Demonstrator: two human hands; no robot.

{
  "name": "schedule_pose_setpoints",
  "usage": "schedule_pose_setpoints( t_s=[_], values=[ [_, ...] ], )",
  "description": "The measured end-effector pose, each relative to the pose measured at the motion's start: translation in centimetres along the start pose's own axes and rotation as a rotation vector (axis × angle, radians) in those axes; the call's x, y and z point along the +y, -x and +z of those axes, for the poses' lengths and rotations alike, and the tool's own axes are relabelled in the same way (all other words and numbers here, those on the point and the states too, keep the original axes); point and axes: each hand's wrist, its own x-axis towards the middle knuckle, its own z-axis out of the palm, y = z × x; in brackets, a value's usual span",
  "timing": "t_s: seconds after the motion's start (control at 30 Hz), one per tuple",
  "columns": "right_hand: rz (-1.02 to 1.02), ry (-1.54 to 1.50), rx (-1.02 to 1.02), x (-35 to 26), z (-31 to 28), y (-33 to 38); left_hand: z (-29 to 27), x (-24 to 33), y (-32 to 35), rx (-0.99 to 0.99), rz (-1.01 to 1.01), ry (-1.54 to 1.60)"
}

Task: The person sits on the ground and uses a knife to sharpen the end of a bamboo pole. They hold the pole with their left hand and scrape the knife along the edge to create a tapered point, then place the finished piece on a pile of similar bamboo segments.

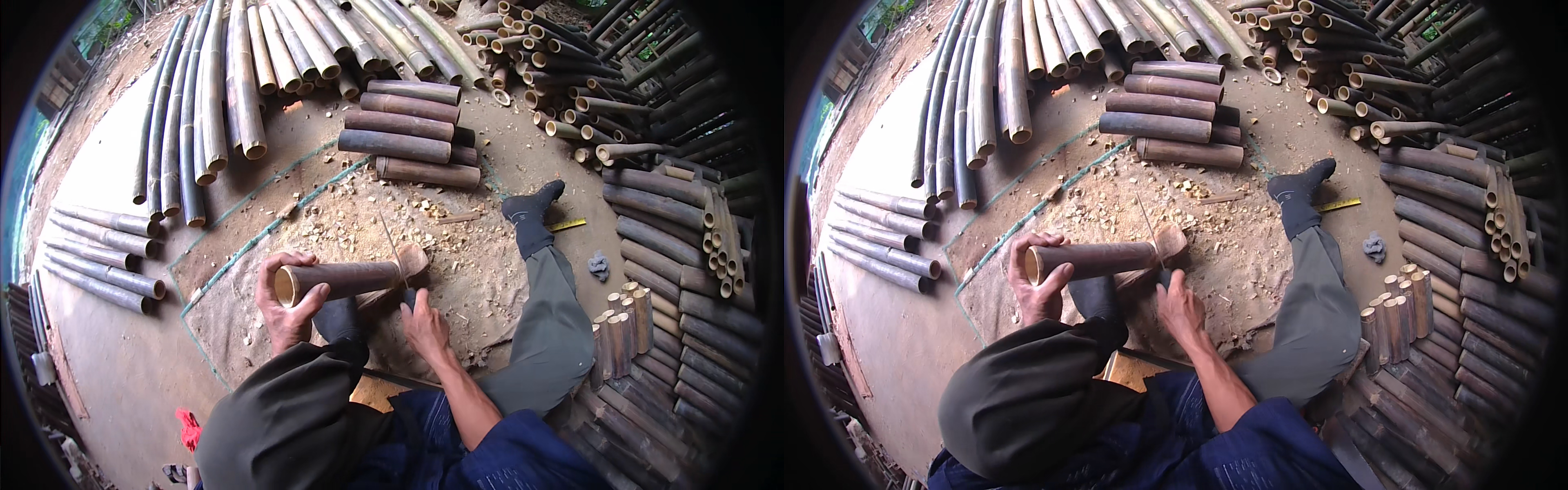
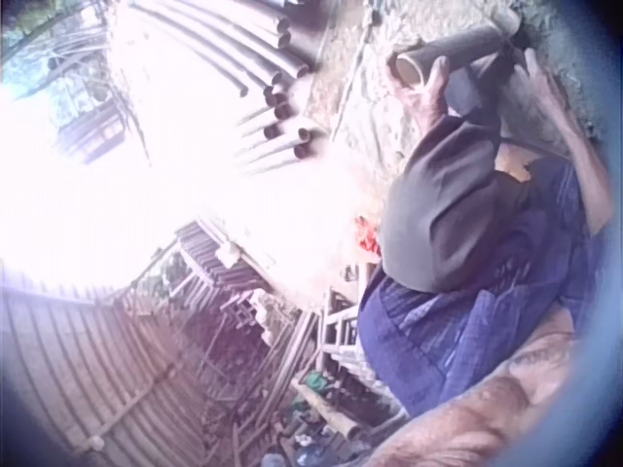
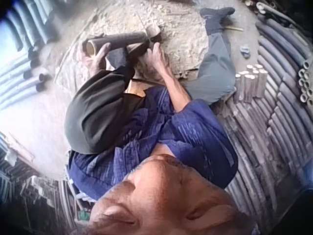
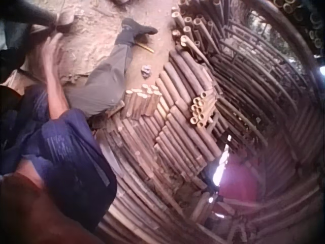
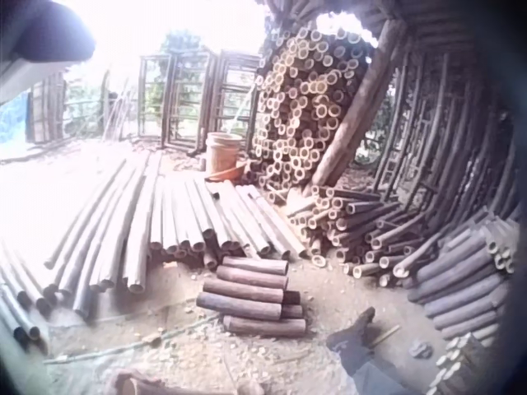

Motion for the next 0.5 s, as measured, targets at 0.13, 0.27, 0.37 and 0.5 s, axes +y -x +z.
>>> schedule_pose_setpoints(
  t_s=[0.13, 0.27, 0.37, 0.5],
  values=[
    [-0.072, -0.165, -0.027, -2.3, -2.7, 0.7, -1.6, 0.1, 0.5, 0.022, 0.021, 0.02],
    [-0.35, -0.394, 0.179, -6.8, -7.2, 3.2, -1.6, 0.4, 0.5, 0.016, 0.048, -0.019],
    [-0.273, -0.244, 0.125, -3.9, -2.8, 2.0, -1.4, 0.6, 0.6, -0.003, 0.047, -0.035],
    [-0.087, -0.117, 0.007, -0.3, -1.2, -1.6, -1.5, -0.6, 0.3, -0.017, 0.066, -0.005]
  ],
)
